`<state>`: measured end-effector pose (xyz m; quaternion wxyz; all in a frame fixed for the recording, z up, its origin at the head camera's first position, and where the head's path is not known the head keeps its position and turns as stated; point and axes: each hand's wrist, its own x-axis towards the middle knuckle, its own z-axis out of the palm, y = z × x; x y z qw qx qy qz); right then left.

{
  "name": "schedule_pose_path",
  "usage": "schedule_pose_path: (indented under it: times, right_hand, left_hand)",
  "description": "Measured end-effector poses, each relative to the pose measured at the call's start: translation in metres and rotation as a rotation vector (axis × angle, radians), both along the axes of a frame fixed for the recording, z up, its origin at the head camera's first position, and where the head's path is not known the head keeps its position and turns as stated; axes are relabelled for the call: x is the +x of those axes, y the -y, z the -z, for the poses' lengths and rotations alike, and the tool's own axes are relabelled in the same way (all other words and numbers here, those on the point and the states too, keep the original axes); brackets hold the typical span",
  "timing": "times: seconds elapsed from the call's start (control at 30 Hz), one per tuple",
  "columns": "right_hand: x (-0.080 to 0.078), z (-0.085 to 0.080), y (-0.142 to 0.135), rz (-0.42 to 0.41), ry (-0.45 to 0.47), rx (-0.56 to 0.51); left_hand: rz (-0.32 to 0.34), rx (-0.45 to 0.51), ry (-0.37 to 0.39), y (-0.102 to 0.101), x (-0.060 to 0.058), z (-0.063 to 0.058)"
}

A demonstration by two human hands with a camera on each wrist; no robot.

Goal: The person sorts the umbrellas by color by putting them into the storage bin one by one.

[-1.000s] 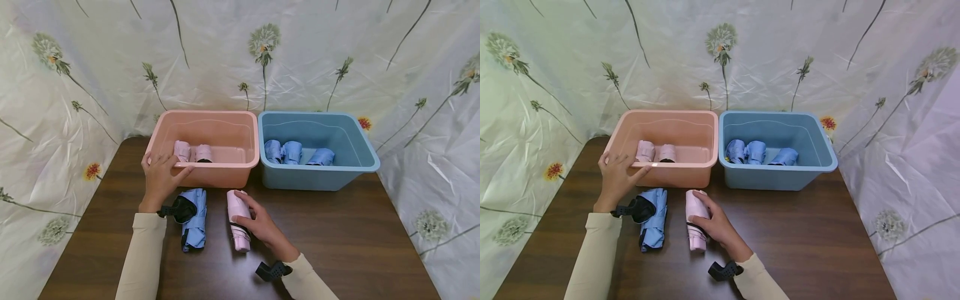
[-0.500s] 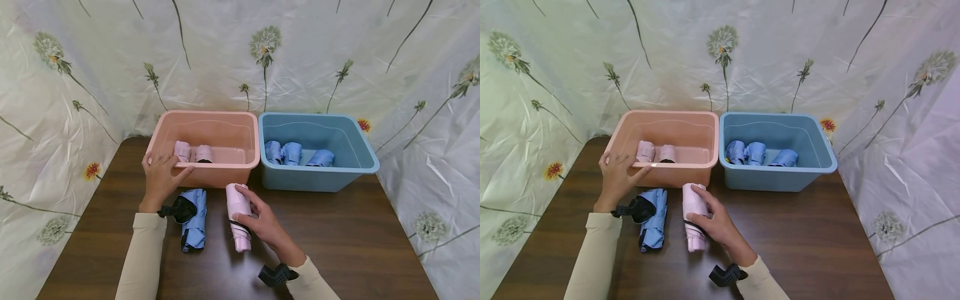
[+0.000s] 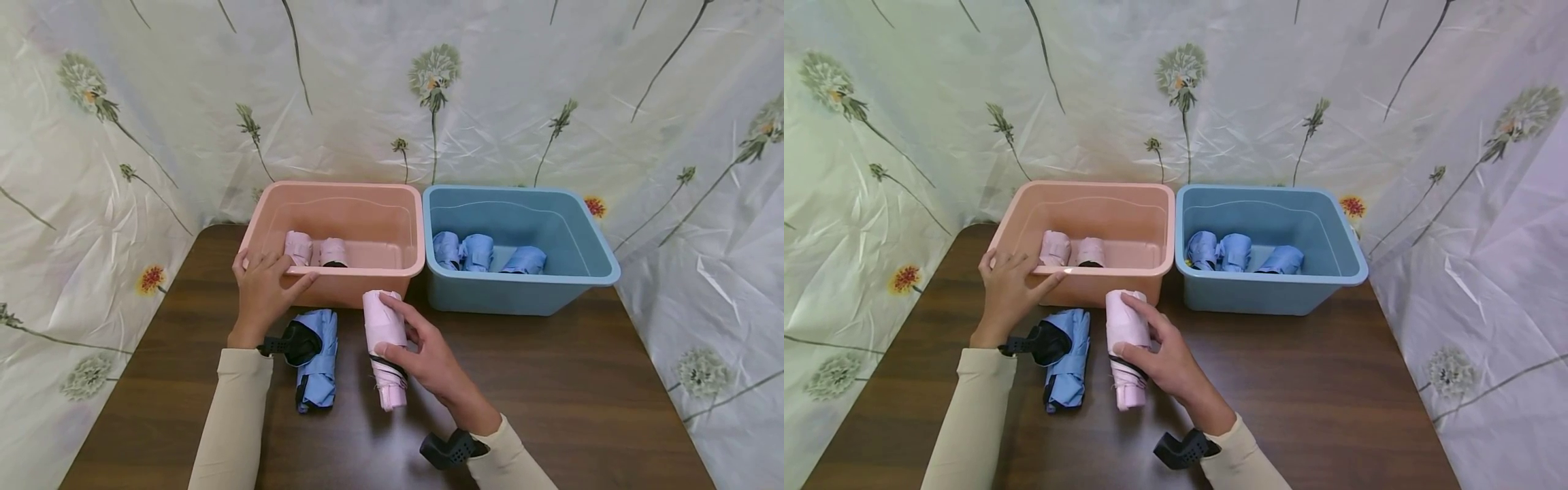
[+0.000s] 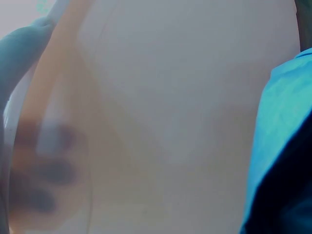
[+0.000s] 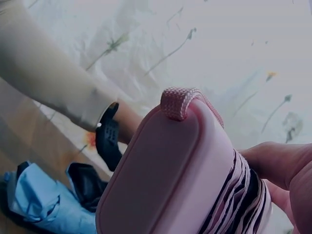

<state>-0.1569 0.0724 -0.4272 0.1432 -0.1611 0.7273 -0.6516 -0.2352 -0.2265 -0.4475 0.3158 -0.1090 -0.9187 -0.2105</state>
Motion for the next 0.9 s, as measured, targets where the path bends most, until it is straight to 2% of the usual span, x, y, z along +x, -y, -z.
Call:
schedule_pose_path:
  times: [0.4, 0.9]
  right_hand:
    - [-0.007, -0.028, 0.005, -0.042, -0.119, -0.065]
    - [-0.027, -0.059, 0.004, -0.008, -0.191, -0.038]
  left_hand:
    - [0.008, 0.0, -0.015, 0.001, -0.002, 0.001]
    - [-0.001, -0.004, -0.008, 0.002, -0.003, 0.003]
